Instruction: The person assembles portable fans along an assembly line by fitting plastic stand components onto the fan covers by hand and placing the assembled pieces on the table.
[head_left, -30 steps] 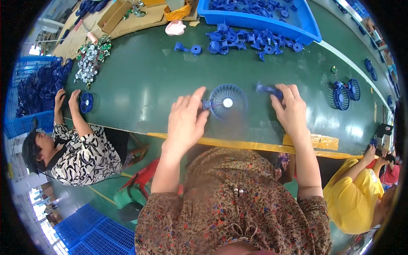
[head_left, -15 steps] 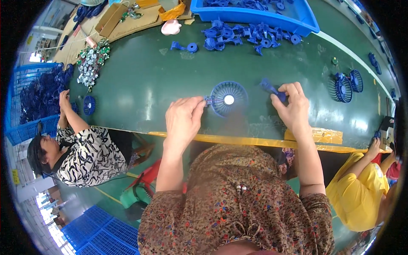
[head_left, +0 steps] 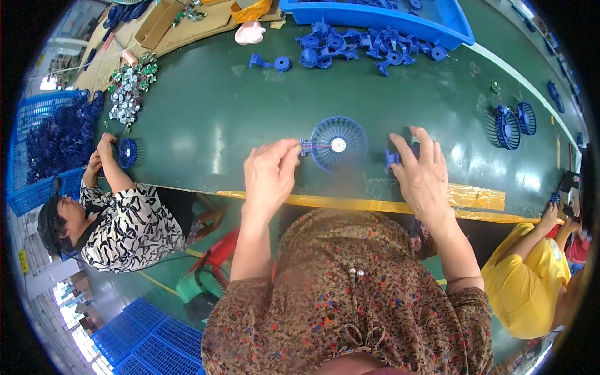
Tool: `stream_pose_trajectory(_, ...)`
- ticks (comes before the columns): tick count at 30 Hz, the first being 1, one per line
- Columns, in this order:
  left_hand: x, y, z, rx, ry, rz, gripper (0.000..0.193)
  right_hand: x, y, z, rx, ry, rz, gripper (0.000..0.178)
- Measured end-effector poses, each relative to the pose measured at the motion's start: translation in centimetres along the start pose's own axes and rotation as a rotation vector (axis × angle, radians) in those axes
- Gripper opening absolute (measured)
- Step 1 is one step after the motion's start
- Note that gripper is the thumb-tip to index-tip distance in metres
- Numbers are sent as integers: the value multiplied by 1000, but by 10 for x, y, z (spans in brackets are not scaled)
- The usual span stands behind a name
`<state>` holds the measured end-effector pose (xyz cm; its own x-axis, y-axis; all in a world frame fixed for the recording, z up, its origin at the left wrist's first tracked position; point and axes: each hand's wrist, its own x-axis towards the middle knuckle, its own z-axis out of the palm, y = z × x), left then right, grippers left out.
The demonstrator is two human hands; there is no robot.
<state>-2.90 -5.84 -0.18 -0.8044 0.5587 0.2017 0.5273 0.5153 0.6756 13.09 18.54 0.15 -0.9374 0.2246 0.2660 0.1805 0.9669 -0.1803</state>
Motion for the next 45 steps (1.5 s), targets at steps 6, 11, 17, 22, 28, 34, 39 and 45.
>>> stream_pose_trajectory(6,1,4,2,-70,-8,-11,8,-9,20,7,281,142,123,30)
stream_pose_trajectory(11,0,5,9,-138,-34,-18,9,2,16,-12,405,-19,362,28)
stream_pose_trajectory(17,1,9,15,-91,-55,54,7,33,-42,-7,566,115,26,28)
stream_pose_trajectory(22,3,9,17,-56,-39,70,5,34,-49,8,407,31,-30,29)
stream_pose_trajectory(28,6,9,17,-59,-91,29,4,34,-45,13,385,16,-64,30)
stream_pose_trajectory(34,8,14,10,-31,-177,16,16,40,-52,8,306,-22,-64,26)
stream_pose_trajectory(39,14,35,31,49,-95,11,37,42,-51,8,233,-103,-51,23)
stream_pose_trajectory(45,14,29,47,37,16,12,39,43,-54,10,249,-80,-35,22)
